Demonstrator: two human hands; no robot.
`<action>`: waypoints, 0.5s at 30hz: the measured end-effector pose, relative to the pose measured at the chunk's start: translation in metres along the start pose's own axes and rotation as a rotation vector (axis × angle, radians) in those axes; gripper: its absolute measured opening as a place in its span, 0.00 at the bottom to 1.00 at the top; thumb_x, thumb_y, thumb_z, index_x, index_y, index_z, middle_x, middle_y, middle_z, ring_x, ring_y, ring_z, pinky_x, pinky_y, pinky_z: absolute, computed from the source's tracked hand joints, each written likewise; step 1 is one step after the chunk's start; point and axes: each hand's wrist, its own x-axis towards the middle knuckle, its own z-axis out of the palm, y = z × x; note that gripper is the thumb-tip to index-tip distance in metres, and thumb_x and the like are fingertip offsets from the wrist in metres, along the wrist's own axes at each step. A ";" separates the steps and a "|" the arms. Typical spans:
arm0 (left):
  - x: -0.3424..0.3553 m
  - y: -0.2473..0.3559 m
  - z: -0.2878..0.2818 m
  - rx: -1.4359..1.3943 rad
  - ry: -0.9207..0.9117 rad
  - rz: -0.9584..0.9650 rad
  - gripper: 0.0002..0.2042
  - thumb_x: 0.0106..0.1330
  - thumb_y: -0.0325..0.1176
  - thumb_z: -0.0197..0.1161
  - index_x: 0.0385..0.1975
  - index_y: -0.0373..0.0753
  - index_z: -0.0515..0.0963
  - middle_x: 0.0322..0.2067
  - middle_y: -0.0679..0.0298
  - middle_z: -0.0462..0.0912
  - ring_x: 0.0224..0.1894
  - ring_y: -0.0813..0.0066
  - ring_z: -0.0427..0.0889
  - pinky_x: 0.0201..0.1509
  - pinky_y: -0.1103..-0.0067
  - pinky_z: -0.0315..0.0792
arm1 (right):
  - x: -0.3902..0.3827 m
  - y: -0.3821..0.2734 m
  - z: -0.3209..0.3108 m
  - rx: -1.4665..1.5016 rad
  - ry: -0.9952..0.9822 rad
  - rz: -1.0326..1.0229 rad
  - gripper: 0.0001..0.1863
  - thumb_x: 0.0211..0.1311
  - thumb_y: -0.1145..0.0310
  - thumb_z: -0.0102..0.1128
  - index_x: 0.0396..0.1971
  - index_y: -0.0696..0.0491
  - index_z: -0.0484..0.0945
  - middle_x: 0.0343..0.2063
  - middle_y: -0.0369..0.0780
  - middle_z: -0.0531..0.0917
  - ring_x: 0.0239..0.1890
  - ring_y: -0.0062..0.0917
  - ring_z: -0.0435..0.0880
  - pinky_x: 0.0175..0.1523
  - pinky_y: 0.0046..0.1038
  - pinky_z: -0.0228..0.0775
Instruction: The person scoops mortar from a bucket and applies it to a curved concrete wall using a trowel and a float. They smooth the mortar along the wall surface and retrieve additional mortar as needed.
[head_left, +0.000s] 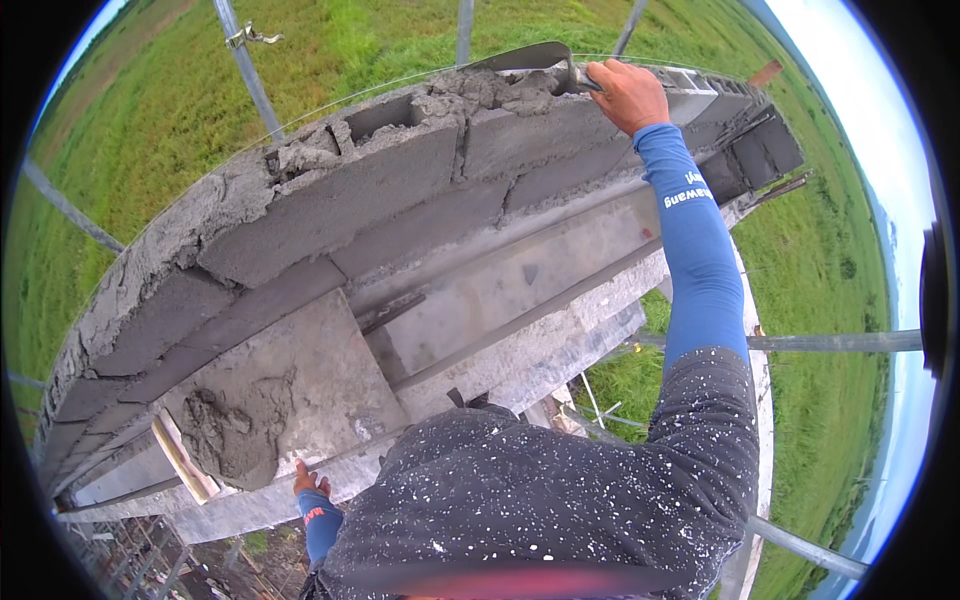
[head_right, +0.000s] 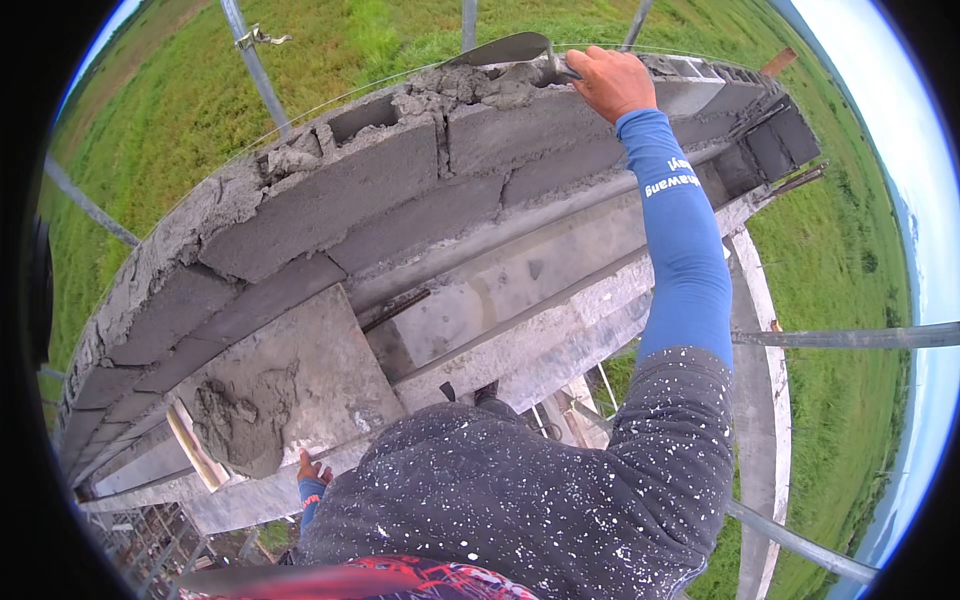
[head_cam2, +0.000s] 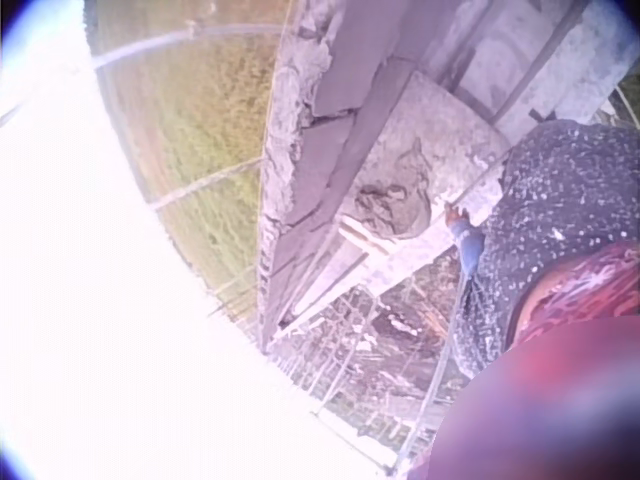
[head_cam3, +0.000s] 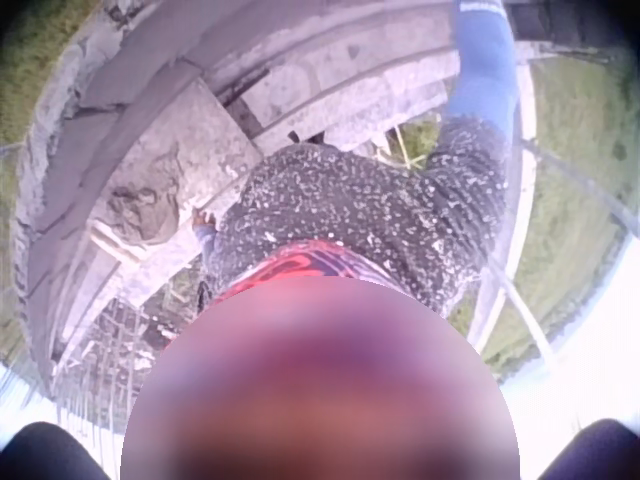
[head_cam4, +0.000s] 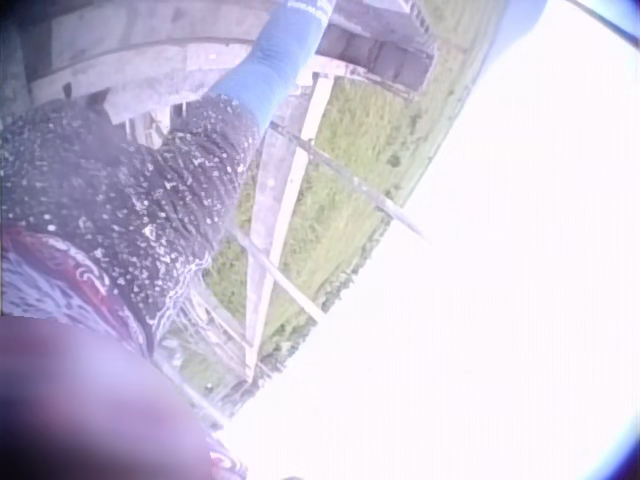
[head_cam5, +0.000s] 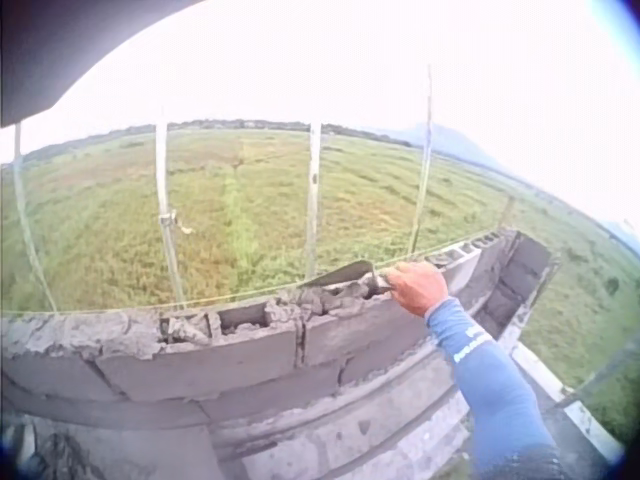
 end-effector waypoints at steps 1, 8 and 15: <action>-0.002 0.000 0.000 -0.028 -0.009 0.000 0.50 0.57 0.76 0.65 0.75 0.49 0.63 0.69 0.58 0.72 0.43 0.57 0.83 0.34 0.67 0.74 | -0.004 0.004 -0.004 -0.015 -0.023 0.028 0.16 0.62 0.58 0.70 0.46 0.43 0.77 0.36 0.36 0.83 0.43 0.37 0.87 0.46 0.41 0.79; -0.011 0.001 0.001 -0.027 -0.086 0.108 0.51 0.55 0.77 0.66 0.74 0.50 0.64 0.70 0.57 0.71 0.44 0.57 0.83 0.32 0.69 0.74 | -0.017 -0.021 -0.063 -0.123 -0.396 0.465 0.09 0.69 0.63 0.58 0.46 0.49 0.76 0.37 0.47 0.89 0.43 0.47 0.89 0.46 0.46 0.81; 0.007 -0.007 -0.007 -0.041 -0.105 0.085 0.52 0.53 0.77 0.69 0.73 0.50 0.66 0.68 0.56 0.72 0.40 0.60 0.82 0.31 0.70 0.73 | 0.002 -0.100 -0.086 0.056 -0.280 0.221 0.11 0.69 0.60 0.61 0.44 0.50 0.76 0.36 0.47 0.89 0.40 0.47 0.89 0.44 0.50 0.81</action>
